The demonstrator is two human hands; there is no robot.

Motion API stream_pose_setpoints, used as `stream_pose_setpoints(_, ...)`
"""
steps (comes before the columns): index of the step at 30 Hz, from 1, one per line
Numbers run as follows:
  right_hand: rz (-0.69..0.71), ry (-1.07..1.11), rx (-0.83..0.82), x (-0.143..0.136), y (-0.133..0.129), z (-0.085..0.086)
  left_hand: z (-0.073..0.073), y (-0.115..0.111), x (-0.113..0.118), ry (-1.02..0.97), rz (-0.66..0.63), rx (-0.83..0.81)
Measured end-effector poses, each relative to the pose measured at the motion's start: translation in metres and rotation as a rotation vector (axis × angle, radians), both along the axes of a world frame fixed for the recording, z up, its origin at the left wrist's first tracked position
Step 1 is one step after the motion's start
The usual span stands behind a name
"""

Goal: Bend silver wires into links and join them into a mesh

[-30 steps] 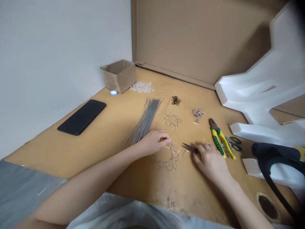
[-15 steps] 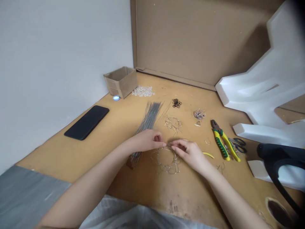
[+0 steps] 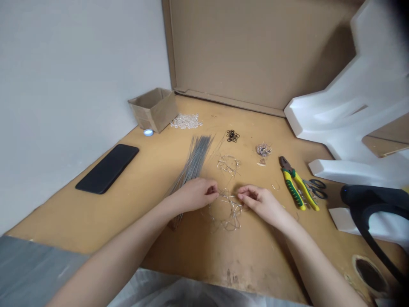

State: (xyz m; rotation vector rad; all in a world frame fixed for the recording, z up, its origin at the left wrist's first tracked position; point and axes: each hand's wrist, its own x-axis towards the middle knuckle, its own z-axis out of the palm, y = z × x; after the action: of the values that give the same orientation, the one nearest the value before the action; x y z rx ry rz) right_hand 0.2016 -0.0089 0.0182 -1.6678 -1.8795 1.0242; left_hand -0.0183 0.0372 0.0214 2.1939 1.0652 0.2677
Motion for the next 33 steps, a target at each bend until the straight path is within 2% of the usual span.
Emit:
stream_pose_setpoints(5, 0.048, 0.093, -0.020, 0.003, -0.003, -0.003, 0.001, -0.003, 0.006, -0.101, 0.077, 0.058)
stream_pose_setpoints(14, -0.062, 0.104, 0.129, -0.008, -0.003, -0.009, 0.006, -0.003, 0.005, -0.044, -0.015, 0.015)
stream_pose_setpoints(22, -0.020, 0.128, 0.182, -0.018, -0.003, -0.021, 0.008, -0.006, 0.002, 0.016, -0.077, 0.000)
stream_pose_setpoints(33, -0.001, 0.081, 0.287, -0.021, -0.005, -0.017, 0.009, -0.006, 0.004, 0.032, -0.079, 0.047)
